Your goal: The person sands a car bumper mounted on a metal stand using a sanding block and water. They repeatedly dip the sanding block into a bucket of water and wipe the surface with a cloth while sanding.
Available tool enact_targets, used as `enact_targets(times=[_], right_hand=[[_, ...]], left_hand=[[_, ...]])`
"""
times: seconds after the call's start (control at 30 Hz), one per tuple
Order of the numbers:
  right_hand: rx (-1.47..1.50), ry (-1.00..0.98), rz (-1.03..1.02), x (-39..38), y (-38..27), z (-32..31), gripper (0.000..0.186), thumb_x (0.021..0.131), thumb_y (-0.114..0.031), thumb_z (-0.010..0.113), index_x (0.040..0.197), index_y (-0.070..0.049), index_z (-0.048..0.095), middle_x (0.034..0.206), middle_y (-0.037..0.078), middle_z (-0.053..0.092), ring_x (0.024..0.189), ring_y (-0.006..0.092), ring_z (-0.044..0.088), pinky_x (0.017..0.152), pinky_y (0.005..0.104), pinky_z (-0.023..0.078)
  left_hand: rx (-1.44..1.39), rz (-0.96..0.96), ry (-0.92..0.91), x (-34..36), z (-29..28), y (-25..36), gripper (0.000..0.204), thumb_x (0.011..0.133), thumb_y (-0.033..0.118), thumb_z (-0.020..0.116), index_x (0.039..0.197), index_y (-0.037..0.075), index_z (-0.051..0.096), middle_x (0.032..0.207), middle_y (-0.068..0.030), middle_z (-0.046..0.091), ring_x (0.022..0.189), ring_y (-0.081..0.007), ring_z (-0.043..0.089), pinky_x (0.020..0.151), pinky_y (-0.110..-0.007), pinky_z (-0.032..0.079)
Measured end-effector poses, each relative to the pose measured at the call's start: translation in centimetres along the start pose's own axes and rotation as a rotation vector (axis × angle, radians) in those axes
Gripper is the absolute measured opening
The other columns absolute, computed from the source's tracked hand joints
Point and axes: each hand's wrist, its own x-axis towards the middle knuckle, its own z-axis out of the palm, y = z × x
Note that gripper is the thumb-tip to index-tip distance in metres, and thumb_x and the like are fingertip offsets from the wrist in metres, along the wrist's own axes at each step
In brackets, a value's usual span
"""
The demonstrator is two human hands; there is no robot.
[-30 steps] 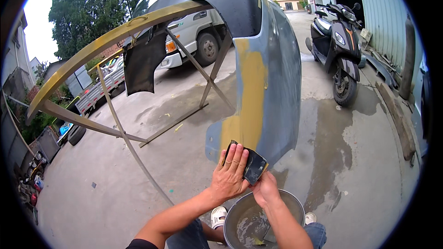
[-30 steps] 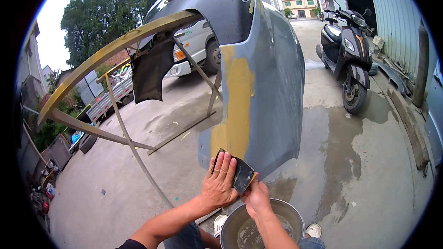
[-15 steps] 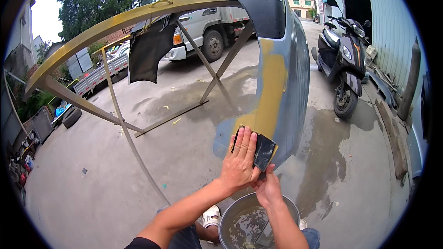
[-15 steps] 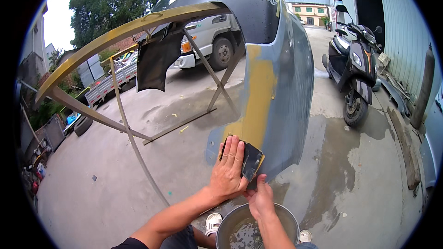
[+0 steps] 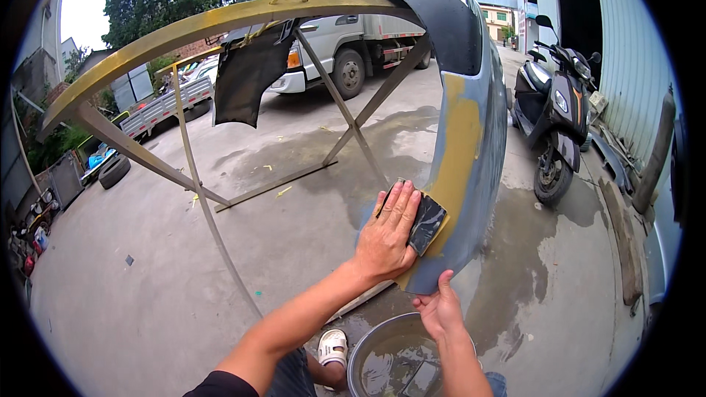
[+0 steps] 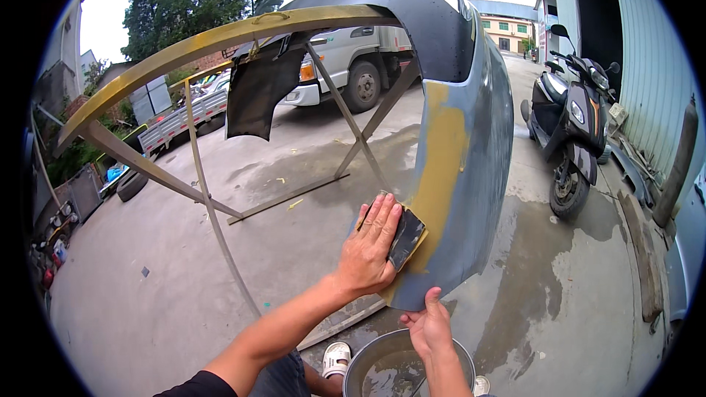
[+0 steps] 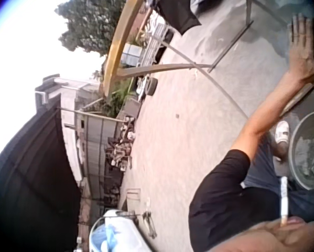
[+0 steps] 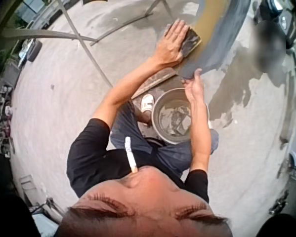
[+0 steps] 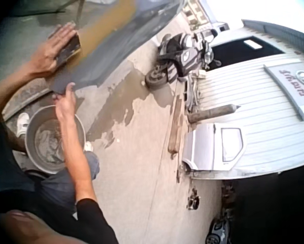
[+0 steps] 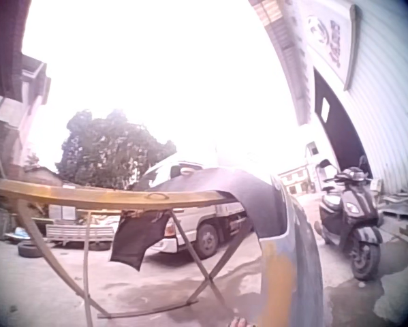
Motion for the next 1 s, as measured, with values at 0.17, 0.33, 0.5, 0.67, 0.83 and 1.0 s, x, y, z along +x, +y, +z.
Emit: enact_targets(times=[0.17, 0.33, 0.5, 0.67, 0.83, 1.0], right_hand=[[-0.037, -0.029, 0.039, -0.2, 0.0, 0.2, 0.062, 0.086, -0.063, 0.057, 0.118, -0.010, 0.055, 0.105, 0.002, 0.065, 0.090, 0.0165, 0.061, 0.072, 0.0313, 0.046], [-0.022, -0.036, 0.042, 0.4, 0.0, -0.4, 0.061, 0.087, -0.062, 0.058, 0.117, -0.009, 0.055, 0.105, 0.003, 0.065, 0.090, 0.0170, 0.061, 0.073, 0.0322, 0.047], [-0.043, -0.037, 0.063, 0.3, 0.3, -0.2, 0.063, 0.086, -0.064, 0.056, 0.118, -0.010, 0.055, 0.105, 0.003, 0.066, 0.091, 0.0164, 0.061, 0.072, 0.0313, 0.046], [-0.034, -0.046, 0.036, 0.5, 0.1, -0.5, 0.062, 0.086, -0.063, 0.057, 0.117, -0.009, 0.055, 0.103, 0.003, 0.067, 0.089, 0.0158, 0.061, 0.072, 0.0305, 0.046], [-0.049, -0.030, 0.044, 0.4, 0.5, -0.5, 0.062, 0.087, -0.063, 0.055, 0.117, -0.010, 0.056, 0.104, 0.003, 0.067, 0.087, 0.0162, 0.062, 0.071, 0.0306, 0.046], [-0.008, -0.043, 0.038, 0.7, 0.5, -0.5, 0.060, 0.088, -0.061, 0.057, 0.118, -0.010, 0.056, 0.105, 0.004, 0.067, 0.089, 0.0175, 0.063, 0.072, 0.0313, 0.046]], left_hand=[[0.070, -0.041, 0.061, -3.8, 0.9, -3.0, 0.069, 0.082, 0.012, 0.053, 0.146, -0.005, 0.034, 0.152, -0.0256, 0.032, 0.143, -0.0394, 0.028, 0.118, -0.048, 0.019], [-0.010, 0.014, -0.001, 0.9, -0.5, -1.6, 0.065, 0.088, 0.020, 0.063, 0.146, 0.001, 0.039, 0.154, -0.0282, 0.025, 0.144, -0.0429, 0.025, 0.117, -0.051, 0.019], [0.034, -0.016, 0.002, -2.0, -0.3, -4.8, 0.066, 0.085, 0.018, 0.066, 0.145, 0.006, 0.042, 0.155, -0.0279, 0.022, 0.144, -0.0443, 0.024, 0.116, -0.053, 0.020], [0.095, 0.067, -0.028, 0.2, -1.4, -4.0, 0.060, 0.086, 0.019, 0.061, 0.143, 0.007, 0.045, 0.154, -0.0274, 0.026, 0.143, -0.0436, 0.027, 0.117, -0.050, 0.021], [0.169, 0.050, 0.000, -2.0, -1.5, -5.0, 0.062, 0.085, 0.022, 0.062, 0.143, 0.008, 0.046, 0.152, -0.0268, 0.030, 0.142, -0.0422, 0.029, 0.117, -0.049, 0.022], [-0.058, 0.124, -0.021, 2.2, -0.9, -1.6, 0.066, 0.086, 0.017, 0.064, 0.145, 0.001, 0.039, 0.151, -0.0239, 0.034, 0.142, -0.0402, 0.030, 0.117, -0.051, 0.021]])
